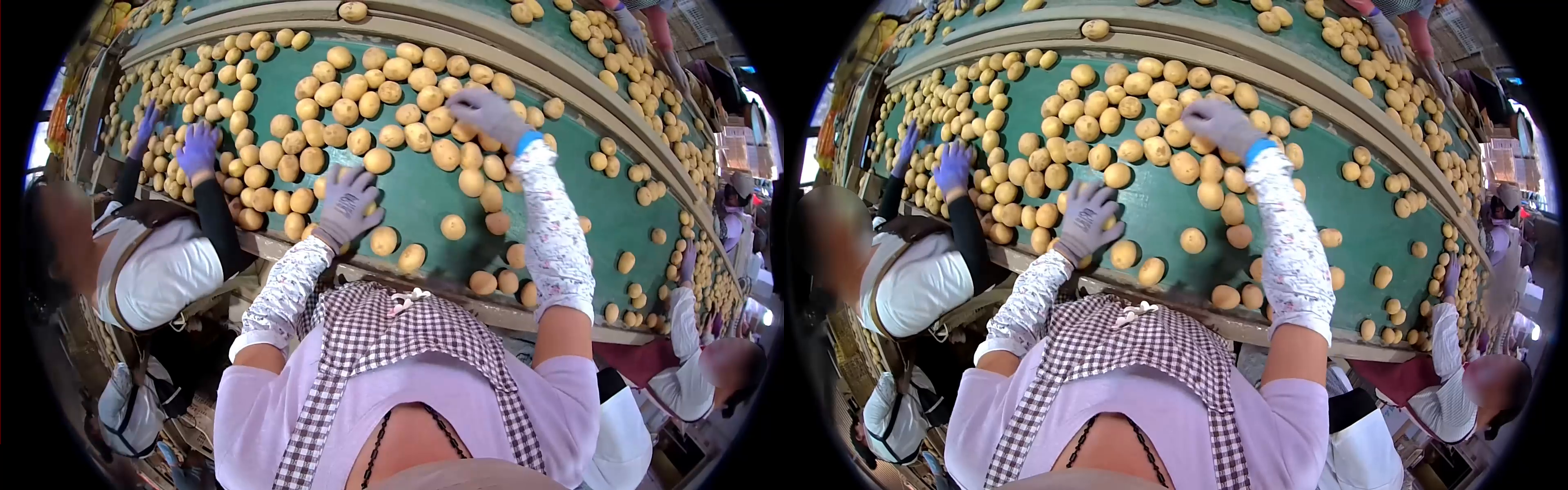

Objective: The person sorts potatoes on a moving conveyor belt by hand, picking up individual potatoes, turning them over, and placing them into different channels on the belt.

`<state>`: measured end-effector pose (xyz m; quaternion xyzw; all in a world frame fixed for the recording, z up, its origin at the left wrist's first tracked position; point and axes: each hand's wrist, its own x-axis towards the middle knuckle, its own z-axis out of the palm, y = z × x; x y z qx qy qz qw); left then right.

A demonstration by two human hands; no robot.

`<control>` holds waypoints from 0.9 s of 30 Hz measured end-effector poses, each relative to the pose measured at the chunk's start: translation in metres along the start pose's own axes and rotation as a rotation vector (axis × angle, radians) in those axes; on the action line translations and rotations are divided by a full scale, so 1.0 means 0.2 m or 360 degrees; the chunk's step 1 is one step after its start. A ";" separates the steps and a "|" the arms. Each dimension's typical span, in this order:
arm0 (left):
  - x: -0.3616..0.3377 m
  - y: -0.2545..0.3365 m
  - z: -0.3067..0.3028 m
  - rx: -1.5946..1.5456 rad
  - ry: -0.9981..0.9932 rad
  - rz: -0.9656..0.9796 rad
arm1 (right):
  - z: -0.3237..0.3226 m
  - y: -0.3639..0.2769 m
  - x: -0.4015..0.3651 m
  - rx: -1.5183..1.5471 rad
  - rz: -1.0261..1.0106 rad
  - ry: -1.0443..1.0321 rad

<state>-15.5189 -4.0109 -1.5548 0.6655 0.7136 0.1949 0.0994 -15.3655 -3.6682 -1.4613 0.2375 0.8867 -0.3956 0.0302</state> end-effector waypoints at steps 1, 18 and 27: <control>-0.02 -0.11 0.00 0.0105 0.0083 -0.0051 | 0.12 -0.01 0.05 -0.0075 0.0105 -0.0035; 0.33 -0.29 -0.11 -0.0383 0.0380 0.0223 | 0.06 0.19 0.38 -0.1012 0.1163 0.0243; 0.25 -0.57 -0.04 -0.0299 0.0111 0.0247 | 0.17 0.05 0.19 -0.0350 0.1019 -0.0386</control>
